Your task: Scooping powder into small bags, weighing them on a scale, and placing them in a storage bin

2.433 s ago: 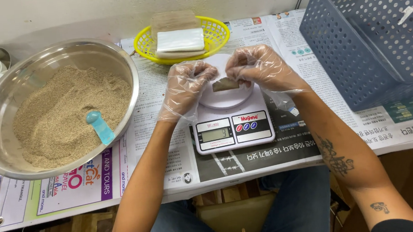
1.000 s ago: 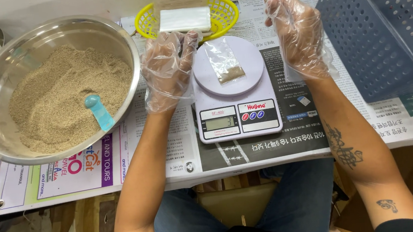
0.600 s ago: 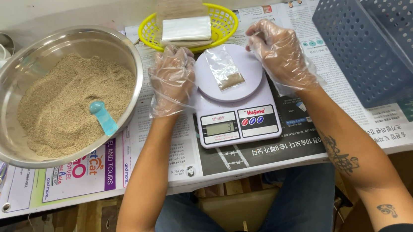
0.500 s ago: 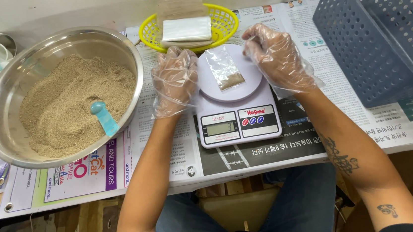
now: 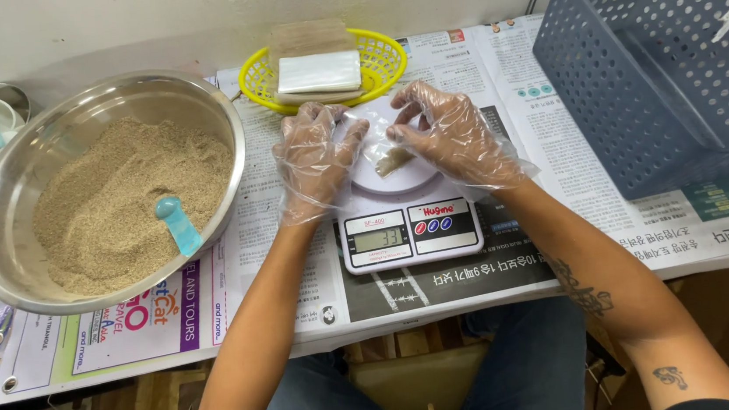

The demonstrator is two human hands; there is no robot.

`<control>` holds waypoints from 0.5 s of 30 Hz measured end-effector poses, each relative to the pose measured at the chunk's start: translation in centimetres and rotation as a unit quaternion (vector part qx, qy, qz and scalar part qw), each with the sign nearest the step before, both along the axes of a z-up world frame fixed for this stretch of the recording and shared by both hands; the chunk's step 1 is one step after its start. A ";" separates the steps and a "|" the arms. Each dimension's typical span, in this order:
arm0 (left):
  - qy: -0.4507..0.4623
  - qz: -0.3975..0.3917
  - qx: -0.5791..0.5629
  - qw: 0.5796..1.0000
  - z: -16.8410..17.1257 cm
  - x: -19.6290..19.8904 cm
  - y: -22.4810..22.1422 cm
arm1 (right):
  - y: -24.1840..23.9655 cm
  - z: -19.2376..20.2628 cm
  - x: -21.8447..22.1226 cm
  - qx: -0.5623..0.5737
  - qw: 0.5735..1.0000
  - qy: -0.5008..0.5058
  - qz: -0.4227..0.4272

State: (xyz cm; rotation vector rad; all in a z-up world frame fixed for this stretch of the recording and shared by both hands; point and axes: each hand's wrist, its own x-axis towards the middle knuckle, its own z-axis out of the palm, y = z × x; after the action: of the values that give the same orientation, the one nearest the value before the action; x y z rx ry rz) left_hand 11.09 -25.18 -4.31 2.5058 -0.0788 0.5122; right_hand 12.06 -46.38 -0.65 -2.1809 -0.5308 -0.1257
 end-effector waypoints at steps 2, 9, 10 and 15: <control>0.006 -0.001 -0.009 1.000 0.5 -0.5 -0.3 | 0.0 0.0 -0.1 0.012 1.000 0.006 0.011; 0.004 -0.048 -0.158 0.986 0.0 0.9 0.3 | 0.1 0.4 -0.5 0.030 0.998 0.020 0.041; -0.028 -0.070 -0.208 0.975 -0.1 1.4 0.3 | 0.4 1.3 -1.2 0.084 0.992 0.077 0.059; -0.198 -0.215 -0.129 0.948 2.2 1.0 0.4 | -0.3 -1.3 0.6 0.231 0.950 0.186 0.099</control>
State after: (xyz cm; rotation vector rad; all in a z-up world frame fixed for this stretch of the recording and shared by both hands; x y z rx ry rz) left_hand 12.07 -24.80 -2.09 2.0167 -0.6531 0.7735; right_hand 12.61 -46.63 -1.96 -1.6297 -0.4457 0.2455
